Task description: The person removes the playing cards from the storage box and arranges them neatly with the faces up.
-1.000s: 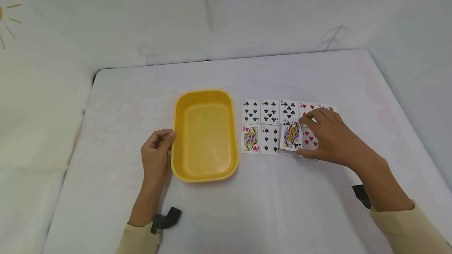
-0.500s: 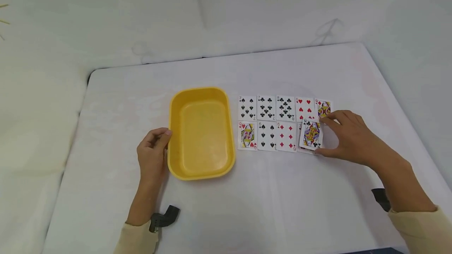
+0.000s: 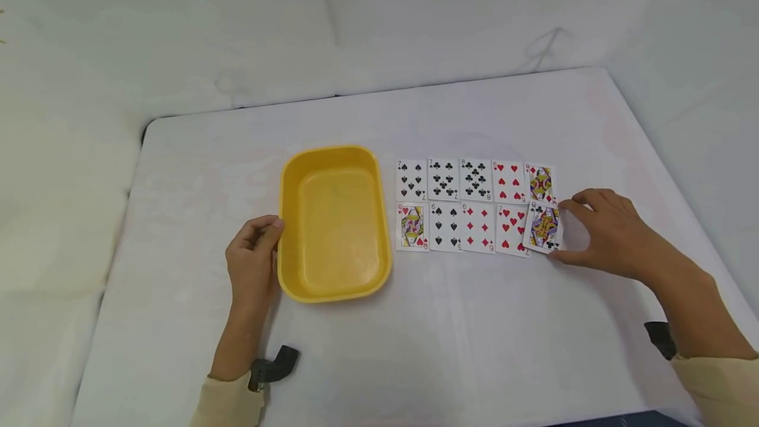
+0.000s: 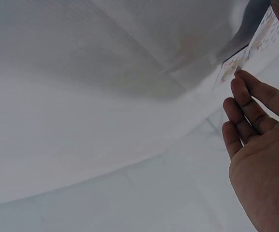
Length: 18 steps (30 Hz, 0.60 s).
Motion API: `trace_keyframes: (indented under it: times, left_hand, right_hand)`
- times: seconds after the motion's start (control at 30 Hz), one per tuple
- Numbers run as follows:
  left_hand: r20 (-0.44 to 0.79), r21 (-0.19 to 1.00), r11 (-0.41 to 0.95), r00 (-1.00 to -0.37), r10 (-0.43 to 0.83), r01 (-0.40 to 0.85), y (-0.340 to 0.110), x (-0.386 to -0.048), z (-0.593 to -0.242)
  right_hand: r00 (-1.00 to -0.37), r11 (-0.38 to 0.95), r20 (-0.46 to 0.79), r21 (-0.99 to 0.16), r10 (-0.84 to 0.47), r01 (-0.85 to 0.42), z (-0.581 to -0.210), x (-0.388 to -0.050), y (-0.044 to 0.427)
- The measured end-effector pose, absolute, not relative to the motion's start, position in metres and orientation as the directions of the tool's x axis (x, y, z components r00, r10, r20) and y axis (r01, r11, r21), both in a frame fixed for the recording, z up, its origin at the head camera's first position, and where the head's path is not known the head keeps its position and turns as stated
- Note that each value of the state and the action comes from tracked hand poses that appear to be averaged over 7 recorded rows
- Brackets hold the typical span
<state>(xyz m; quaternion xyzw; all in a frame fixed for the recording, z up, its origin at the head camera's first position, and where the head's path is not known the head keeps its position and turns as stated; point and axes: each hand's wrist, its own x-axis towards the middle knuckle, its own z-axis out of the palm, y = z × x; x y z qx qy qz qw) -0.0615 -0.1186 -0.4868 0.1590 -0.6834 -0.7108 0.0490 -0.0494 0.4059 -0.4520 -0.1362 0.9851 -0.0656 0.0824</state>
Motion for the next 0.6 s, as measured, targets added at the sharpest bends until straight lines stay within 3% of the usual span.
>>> trace_keyframes:
  times: [0.3,0.43,0.53,0.6]
  left_hand:
    - [-0.171,0.985,-0.068,-0.947,-0.274,-0.158,-0.121,-0.061,-0.486]
    - [-0.232,0.973,-0.065,-0.944,-0.234,-0.223,-0.124,-0.06,-0.487]
    - [-0.241,0.966,0.04,-0.948,-0.208,-0.254,-0.134,-0.059,-0.488]
    - [-0.142,0.962,0.2,-0.965,-0.219,-0.187,-0.147,-0.058,-0.487]
  right_hand:
    - [-0.952,0.961,-0.171,-0.152,-0.256,-0.231,-0.452,-0.036,0.412]
    - [-0.954,0.963,-0.172,-0.159,-0.246,-0.22,-0.45,-0.033,0.418]
    - [-0.966,0.969,-0.166,-0.184,-0.198,-0.167,-0.447,-0.034,0.424]
    - [-0.974,0.97,-0.158,-0.203,-0.164,-0.131,-0.449,-0.04,0.424]
